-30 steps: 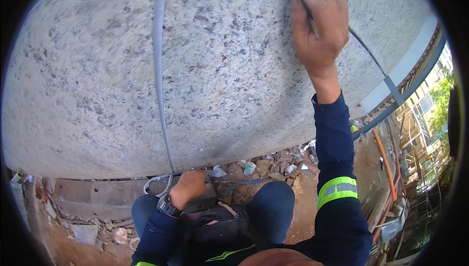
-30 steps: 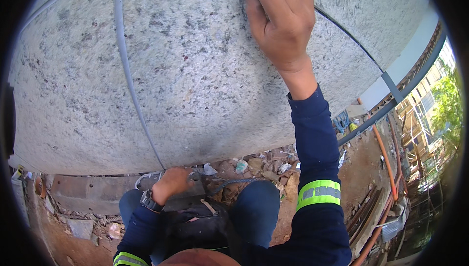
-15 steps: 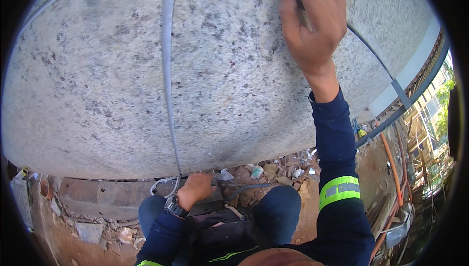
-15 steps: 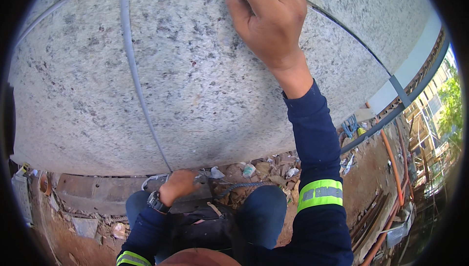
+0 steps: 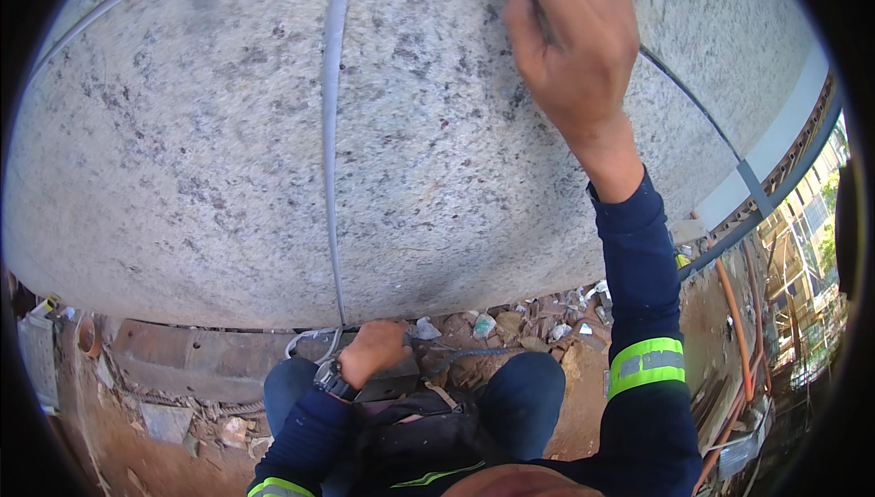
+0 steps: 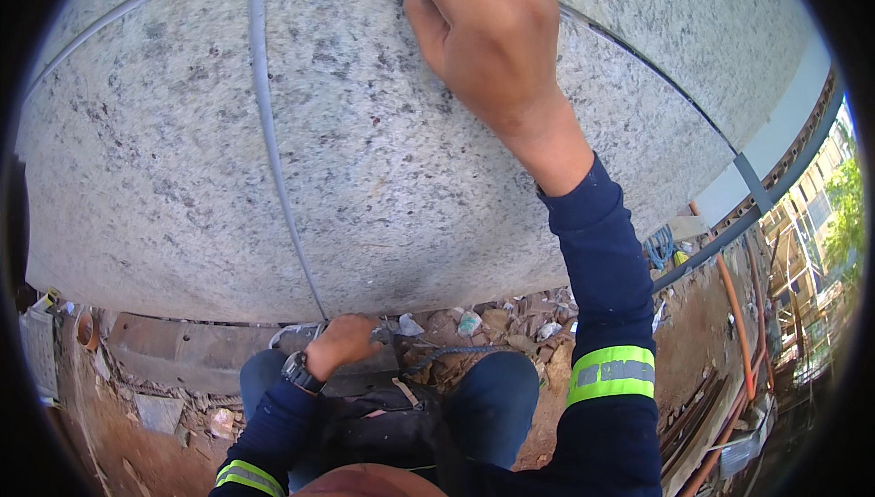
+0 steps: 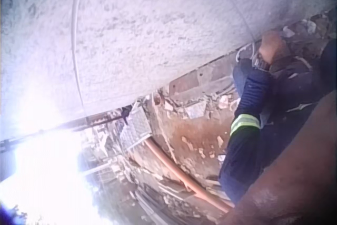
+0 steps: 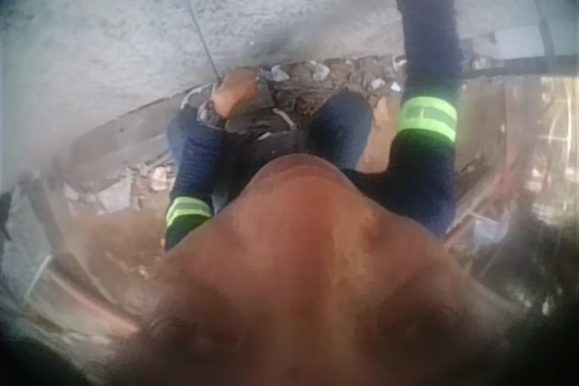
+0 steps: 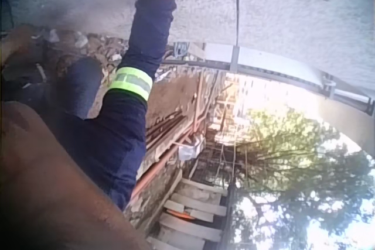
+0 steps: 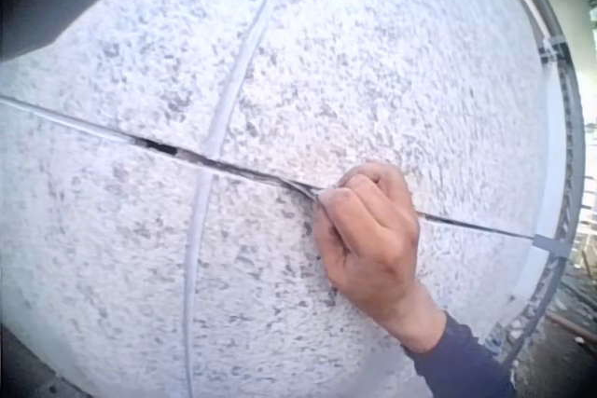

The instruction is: The person uses a small metal tool to press grout into the joints between large stone tiles on a vertical wall. They repeatedly smooth the grout along the seams and wipe away excess material with their fingers.

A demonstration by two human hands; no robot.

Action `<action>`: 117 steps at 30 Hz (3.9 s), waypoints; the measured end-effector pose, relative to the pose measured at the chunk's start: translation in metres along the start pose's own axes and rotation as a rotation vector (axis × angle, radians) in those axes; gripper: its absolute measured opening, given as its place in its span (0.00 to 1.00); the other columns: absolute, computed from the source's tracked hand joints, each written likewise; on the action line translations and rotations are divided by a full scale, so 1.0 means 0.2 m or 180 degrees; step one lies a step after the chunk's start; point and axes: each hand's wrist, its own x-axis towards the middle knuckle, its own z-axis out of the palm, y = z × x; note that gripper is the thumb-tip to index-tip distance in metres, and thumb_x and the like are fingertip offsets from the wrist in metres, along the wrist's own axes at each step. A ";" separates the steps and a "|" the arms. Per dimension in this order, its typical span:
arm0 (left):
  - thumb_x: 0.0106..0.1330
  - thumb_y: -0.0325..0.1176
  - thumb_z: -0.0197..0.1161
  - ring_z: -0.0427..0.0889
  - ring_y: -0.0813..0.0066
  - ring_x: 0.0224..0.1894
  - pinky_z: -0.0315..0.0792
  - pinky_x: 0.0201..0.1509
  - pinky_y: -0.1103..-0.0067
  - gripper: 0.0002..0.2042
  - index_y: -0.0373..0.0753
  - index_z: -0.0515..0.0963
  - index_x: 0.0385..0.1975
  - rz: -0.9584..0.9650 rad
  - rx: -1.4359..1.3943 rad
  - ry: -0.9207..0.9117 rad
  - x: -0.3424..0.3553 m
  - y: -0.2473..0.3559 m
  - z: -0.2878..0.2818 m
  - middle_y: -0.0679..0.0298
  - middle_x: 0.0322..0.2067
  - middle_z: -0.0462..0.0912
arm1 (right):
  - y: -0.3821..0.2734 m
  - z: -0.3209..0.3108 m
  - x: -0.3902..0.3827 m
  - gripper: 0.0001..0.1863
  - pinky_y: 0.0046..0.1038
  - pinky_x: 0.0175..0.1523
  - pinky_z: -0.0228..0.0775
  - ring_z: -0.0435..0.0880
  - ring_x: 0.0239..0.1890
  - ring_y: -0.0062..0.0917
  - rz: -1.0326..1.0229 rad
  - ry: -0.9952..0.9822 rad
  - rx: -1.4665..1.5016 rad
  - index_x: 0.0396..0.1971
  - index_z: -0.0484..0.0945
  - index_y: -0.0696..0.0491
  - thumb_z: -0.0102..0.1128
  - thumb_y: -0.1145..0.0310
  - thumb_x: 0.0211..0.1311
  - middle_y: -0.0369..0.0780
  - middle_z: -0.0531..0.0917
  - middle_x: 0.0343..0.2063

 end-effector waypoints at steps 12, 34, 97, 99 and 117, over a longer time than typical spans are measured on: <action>0.64 0.47 0.70 0.86 0.44 0.53 0.79 0.58 0.55 0.26 0.37 0.80 0.58 0.0116 0.0065 -0.0099 0.04 0.01 0.05 0.45 0.48 0.88 | -0.10 -0.08 0.16 0.10 0.38 0.40 0.72 0.80 0.36 0.42 -0.0025 -0.0972 -0.0186 0.24 0.71 0.57 0.64 0.85 0.49 0.45 0.74 0.25; 0.64 0.48 0.70 0.85 0.44 0.53 0.78 0.58 0.56 0.25 0.36 0.82 0.53 -0.0050 0.0086 -0.0131 0.08 -0.11 0.06 0.45 0.47 0.87 | 0.00 -0.14 0.04 0.05 0.35 0.47 0.74 0.82 0.40 0.37 -0.0020 -0.1018 -0.0052 0.39 0.85 0.57 0.70 0.77 0.64 0.42 0.85 0.34; 0.65 0.49 0.69 0.83 0.45 0.57 0.76 0.62 0.58 0.28 0.36 0.81 0.59 -0.0032 0.0155 -0.0179 0.02 -0.06 -0.01 0.45 0.52 0.87 | 0.14 -0.42 -0.09 0.08 0.34 0.39 0.72 0.79 0.34 0.33 0.0033 -0.1253 -0.0447 0.36 0.84 0.53 0.73 0.73 0.59 0.36 0.78 0.27; 0.65 0.49 0.69 0.83 0.45 0.57 0.76 0.62 0.58 0.27 0.36 0.81 0.59 0.0042 0.0180 -0.0135 0.03 -0.07 0.00 0.45 0.52 0.87 | 0.16 -0.42 -0.13 0.08 0.34 0.39 0.71 0.78 0.34 0.33 -0.0007 -0.1179 -0.0460 0.37 0.84 0.53 0.74 0.73 0.58 0.37 0.78 0.28; 0.67 0.48 0.67 0.82 0.45 0.59 0.76 0.63 0.58 0.28 0.36 0.79 0.62 -0.0327 0.0264 -0.0542 0.04 -0.11 0.02 0.44 0.55 0.85 | 0.25 -0.54 -0.50 0.07 0.33 0.45 0.74 0.82 0.40 0.36 0.0431 -0.0702 -0.0618 0.43 0.84 0.58 0.68 0.75 0.68 0.42 0.85 0.37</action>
